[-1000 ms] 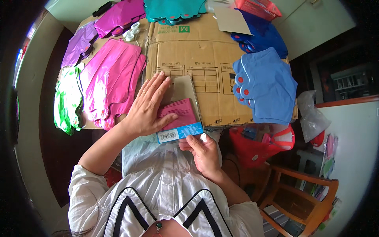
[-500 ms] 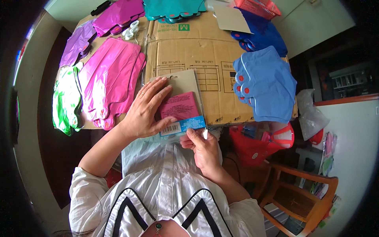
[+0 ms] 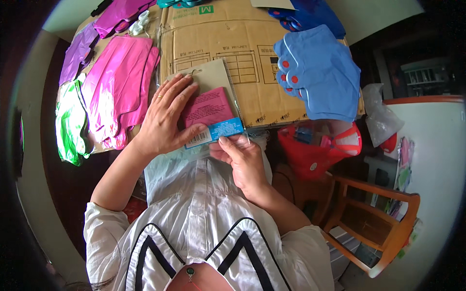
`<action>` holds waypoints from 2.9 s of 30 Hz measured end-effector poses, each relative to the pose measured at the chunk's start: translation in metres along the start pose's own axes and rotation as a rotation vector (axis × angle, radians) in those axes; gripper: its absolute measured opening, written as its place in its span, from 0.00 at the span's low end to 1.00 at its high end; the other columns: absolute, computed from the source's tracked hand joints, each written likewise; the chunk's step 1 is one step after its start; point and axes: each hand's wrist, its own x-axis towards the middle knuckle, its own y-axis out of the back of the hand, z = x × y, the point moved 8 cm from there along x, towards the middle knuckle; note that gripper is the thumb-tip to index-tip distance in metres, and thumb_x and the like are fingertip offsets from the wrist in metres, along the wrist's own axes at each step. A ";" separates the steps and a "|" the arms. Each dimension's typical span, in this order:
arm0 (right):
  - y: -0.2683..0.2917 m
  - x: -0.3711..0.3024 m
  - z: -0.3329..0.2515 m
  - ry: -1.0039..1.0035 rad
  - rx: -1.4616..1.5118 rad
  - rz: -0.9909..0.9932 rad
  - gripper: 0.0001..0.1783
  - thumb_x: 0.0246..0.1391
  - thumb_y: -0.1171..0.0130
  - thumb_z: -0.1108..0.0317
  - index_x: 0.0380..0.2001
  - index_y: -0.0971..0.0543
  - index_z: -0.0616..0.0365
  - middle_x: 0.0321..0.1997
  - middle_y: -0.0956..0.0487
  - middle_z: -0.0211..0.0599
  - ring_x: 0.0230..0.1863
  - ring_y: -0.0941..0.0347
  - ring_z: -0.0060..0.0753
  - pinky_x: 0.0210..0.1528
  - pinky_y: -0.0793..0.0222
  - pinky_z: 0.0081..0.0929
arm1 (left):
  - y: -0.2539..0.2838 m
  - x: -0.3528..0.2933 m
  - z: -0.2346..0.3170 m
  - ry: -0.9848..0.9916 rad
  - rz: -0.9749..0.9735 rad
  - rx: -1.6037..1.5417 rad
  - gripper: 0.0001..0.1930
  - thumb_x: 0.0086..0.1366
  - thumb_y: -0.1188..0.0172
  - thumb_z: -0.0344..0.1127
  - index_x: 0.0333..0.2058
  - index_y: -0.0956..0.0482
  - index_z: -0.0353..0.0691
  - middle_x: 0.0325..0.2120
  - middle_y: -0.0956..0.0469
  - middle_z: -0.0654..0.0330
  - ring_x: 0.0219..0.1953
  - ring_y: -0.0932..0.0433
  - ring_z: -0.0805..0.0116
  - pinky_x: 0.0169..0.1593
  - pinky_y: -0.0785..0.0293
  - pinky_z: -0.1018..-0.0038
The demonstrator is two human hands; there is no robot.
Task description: Folding plastic sheets and inserting them into retail packaging.
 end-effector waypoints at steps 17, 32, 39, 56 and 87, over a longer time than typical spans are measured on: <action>-0.003 0.006 0.003 0.197 -0.014 -0.072 0.07 0.58 0.46 0.75 0.37 0.22 0.65 0.35 0.20 0.38 0.34 0.23 0.28 0.42 0.25 0.27 | -0.015 0.023 0.000 0.207 -0.047 -0.119 0.21 0.52 0.40 0.44 0.39 0.24 0.34 0.39 0.31 0.52 0.46 0.35 0.52 0.52 0.39 0.59; -0.001 0.001 -0.003 0.085 0.020 0.106 0.09 0.55 0.40 0.68 0.33 0.23 0.64 0.28 0.20 0.41 0.29 0.22 0.30 0.33 0.24 0.26 | 0.027 0.003 -0.016 0.116 0.217 -0.328 0.18 0.58 0.41 0.29 0.48 0.27 0.35 0.47 0.30 0.49 0.48 0.28 0.51 0.51 0.30 0.64; -0.009 0.003 -0.004 0.106 -0.003 0.098 0.07 0.57 0.46 0.72 0.33 0.22 0.65 0.33 0.20 0.40 0.33 0.21 0.29 0.35 0.22 0.26 | -0.013 -0.001 0.033 -0.079 -0.071 -0.102 0.34 0.60 0.42 0.43 0.61 0.41 0.35 0.61 0.43 0.44 0.65 0.47 0.46 0.66 0.52 0.54; -0.018 -0.025 -0.065 0.745 -0.786 -0.122 0.04 0.57 0.43 0.74 0.31 0.20 0.61 0.31 0.18 0.35 0.33 0.24 0.21 0.39 0.28 0.24 | -0.005 -0.025 -0.011 0.634 0.236 -1.860 0.20 0.67 0.48 0.34 0.56 0.36 0.36 0.45 0.25 0.60 0.48 0.28 0.73 0.52 0.34 0.76; -0.019 -0.019 -0.054 0.677 -0.582 -0.113 0.15 0.45 0.35 0.73 0.37 0.23 0.67 0.40 0.19 0.45 0.42 0.23 0.33 0.47 0.29 0.27 | 0.036 -0.034 0.027 0.272 0.230 -1.502 0.34 0.57 0.53 0.23 0.62 0.54 0.29 0.36 0.22 0.48 0.41 0.22 0.66 0.48 0.28 0.73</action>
